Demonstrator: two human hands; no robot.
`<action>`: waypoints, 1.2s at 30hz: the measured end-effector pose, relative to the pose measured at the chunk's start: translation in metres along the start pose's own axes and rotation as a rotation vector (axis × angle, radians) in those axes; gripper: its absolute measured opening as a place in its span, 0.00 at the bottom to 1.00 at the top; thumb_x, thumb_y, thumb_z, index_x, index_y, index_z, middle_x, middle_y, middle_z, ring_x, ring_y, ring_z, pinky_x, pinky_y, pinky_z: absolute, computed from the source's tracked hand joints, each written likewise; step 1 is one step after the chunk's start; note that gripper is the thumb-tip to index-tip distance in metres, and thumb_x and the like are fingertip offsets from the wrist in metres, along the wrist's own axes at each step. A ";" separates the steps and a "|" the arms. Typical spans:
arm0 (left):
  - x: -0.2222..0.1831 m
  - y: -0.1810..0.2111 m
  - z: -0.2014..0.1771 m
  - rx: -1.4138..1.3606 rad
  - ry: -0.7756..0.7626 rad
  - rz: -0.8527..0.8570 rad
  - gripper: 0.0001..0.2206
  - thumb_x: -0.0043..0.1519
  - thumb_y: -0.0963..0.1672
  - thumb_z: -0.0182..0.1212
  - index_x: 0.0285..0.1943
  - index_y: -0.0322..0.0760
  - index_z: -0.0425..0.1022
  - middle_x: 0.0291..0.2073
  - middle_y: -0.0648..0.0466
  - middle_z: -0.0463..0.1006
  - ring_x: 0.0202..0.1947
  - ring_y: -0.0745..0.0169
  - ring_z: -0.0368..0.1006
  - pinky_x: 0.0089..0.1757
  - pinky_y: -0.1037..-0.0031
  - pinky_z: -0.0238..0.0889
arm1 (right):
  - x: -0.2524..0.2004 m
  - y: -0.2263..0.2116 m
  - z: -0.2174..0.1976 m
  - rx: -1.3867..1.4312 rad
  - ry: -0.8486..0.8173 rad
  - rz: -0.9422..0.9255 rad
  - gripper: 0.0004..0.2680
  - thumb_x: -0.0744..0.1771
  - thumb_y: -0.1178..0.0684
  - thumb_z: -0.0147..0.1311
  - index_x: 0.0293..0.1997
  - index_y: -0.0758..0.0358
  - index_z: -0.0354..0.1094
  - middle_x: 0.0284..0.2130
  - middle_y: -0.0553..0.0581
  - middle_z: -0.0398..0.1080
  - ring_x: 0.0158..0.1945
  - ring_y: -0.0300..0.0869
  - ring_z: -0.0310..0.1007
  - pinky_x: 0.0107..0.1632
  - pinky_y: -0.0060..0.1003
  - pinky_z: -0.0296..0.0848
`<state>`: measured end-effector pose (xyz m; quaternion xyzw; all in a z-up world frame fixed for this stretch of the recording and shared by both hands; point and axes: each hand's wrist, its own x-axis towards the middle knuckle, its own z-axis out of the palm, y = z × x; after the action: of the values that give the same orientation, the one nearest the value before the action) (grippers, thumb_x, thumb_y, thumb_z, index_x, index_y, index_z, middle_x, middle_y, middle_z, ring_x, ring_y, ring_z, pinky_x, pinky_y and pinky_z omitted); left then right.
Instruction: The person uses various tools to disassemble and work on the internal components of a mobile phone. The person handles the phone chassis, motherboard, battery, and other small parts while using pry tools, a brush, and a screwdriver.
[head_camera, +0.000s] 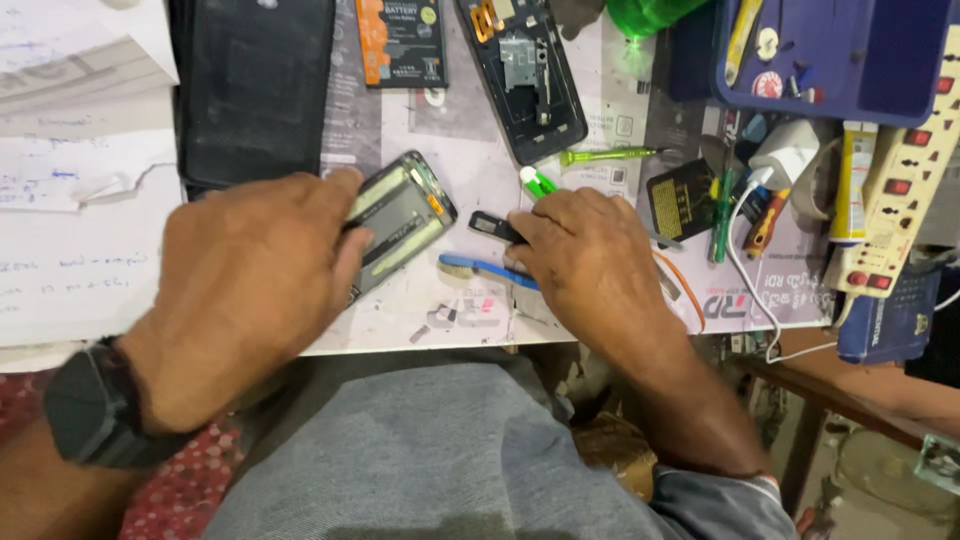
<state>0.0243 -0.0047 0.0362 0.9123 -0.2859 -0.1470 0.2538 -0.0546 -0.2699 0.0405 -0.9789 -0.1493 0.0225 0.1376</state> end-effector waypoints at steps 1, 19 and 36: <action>0.000 0.002 0.000 0.064 0.020 0.030 0.16 0.60 0.46 0.62 0.54 0.34 0.78 0.32 0.47 0.80 0.33 0.46 0.76 0.32 0.58 0.67 | 0.001 0.000 0.000 -0.003 -0.016 -0.003 0.10 0.63 0.54 0.65 0.45 0.64 0.75 0.41 0.59 0.74 0.47 0.53 0.73 0.49 0.49 0.68; -0.001 0.033 0.024 -0.666 0.163 0.259 0.15 0.59 0.41 0.67 0.53 0.29 0.77 0.43 0.46 0.80 0.37 0.54 0.80 0.37 0.71 0.74 | -0.010 -0.005 -0.035 0.298 0.181 -0.126 0.09 0.63 0.59 0.69 0.43 0.59 0.72 0.37 0.54 0.74 0.37 0.47 0.72 0.41 0.43 0.63; -0.002 0.031 0.047 -0.815 0.260 0.308 0.09 0.60 0.38 0.69 0.48 0.33 0.80 0.39 0.49 0.83 0.37 0.59 0.82 0.38 0.73 0.74 | -0.021 -0.016 -0.031 0.272 0.261 -0.050 0.13 0.62 0.55 0.71 0.47 0.63 0.71 0.40 0.57 0.71 0.41 0.48 0.72 0.44 0.42 0.67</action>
<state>-0.0105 -0.0426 0.0146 0.6956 -0.3029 -0.0923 0.6449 -0.0767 -0.2700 0.0742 -0.9418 -0.1502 -0.0883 0.2874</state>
